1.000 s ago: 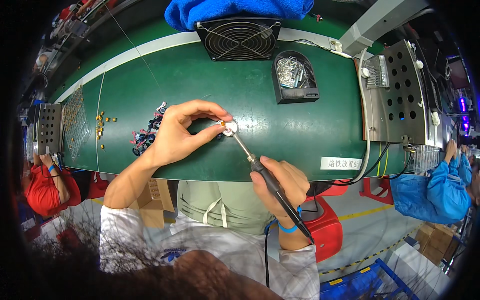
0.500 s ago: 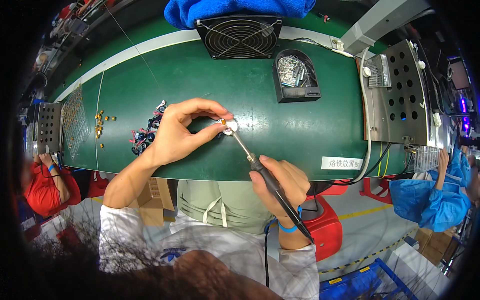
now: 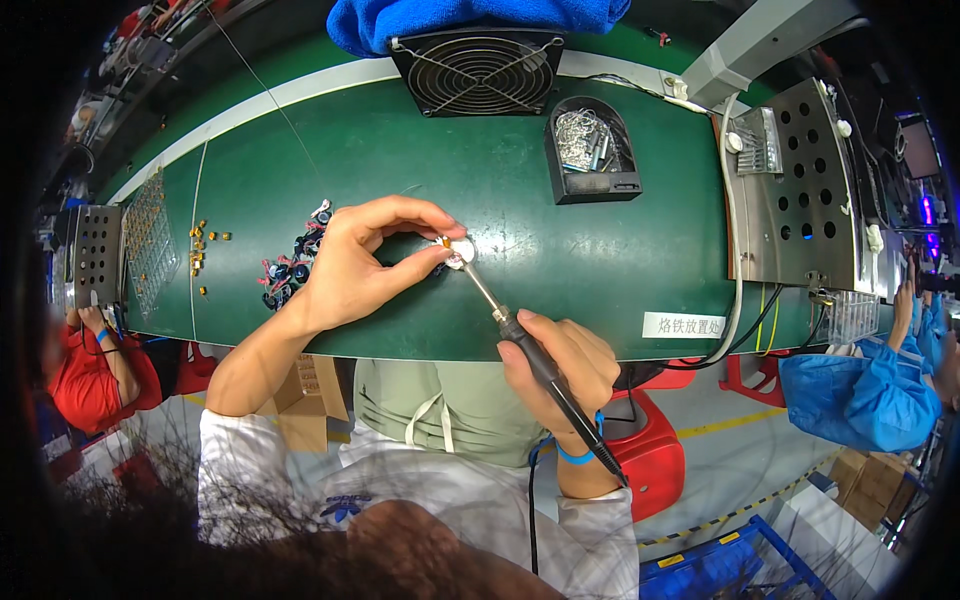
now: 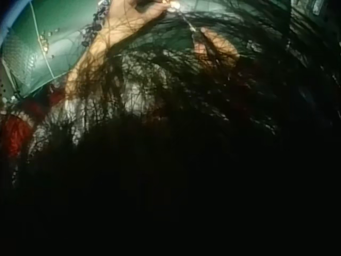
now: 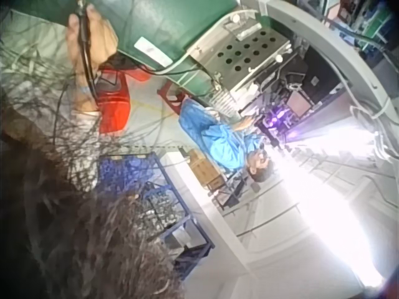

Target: Soldering wires or small components onto round white bases at an assembly workbench.

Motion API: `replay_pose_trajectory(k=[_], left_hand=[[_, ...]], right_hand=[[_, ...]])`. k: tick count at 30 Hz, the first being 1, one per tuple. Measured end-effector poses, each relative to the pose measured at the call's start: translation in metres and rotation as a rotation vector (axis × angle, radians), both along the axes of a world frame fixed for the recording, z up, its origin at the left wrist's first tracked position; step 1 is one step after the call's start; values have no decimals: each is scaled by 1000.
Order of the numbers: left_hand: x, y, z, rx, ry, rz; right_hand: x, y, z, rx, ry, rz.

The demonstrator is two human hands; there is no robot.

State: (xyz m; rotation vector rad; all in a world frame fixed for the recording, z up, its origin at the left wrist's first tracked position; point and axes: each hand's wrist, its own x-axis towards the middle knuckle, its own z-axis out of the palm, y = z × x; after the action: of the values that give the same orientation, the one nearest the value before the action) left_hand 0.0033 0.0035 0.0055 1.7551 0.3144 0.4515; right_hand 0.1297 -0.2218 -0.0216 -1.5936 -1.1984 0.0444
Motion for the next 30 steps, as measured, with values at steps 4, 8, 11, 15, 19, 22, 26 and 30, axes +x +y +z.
replay_pose_trajectory(k=[4,8,11,15,19,22,26,30], left_hand=[[1,1,-1,12,-2,3],[1,3,-3,6,3,0],[2,4,2,35,-33,5],[-3,6,9,398,-101,-24],[-12,9,20,446,-185,-1],[-43,39,39,326,-5,-25],[-84,115,39,232,106,225],[-85,157,36,463,70,520]], right_hand=[[2,0,-2,18,-5,-8],[-1,0,-6,99,89,-44],[0,-4,-6,123,94,-47],[5,7,12,52,20,-159],[34,35,30,-219,-403,-310],[33,24,26,-178,-209,-295],[18,21,8,25,-24,-210],[2,30,8,74,55,-120]])
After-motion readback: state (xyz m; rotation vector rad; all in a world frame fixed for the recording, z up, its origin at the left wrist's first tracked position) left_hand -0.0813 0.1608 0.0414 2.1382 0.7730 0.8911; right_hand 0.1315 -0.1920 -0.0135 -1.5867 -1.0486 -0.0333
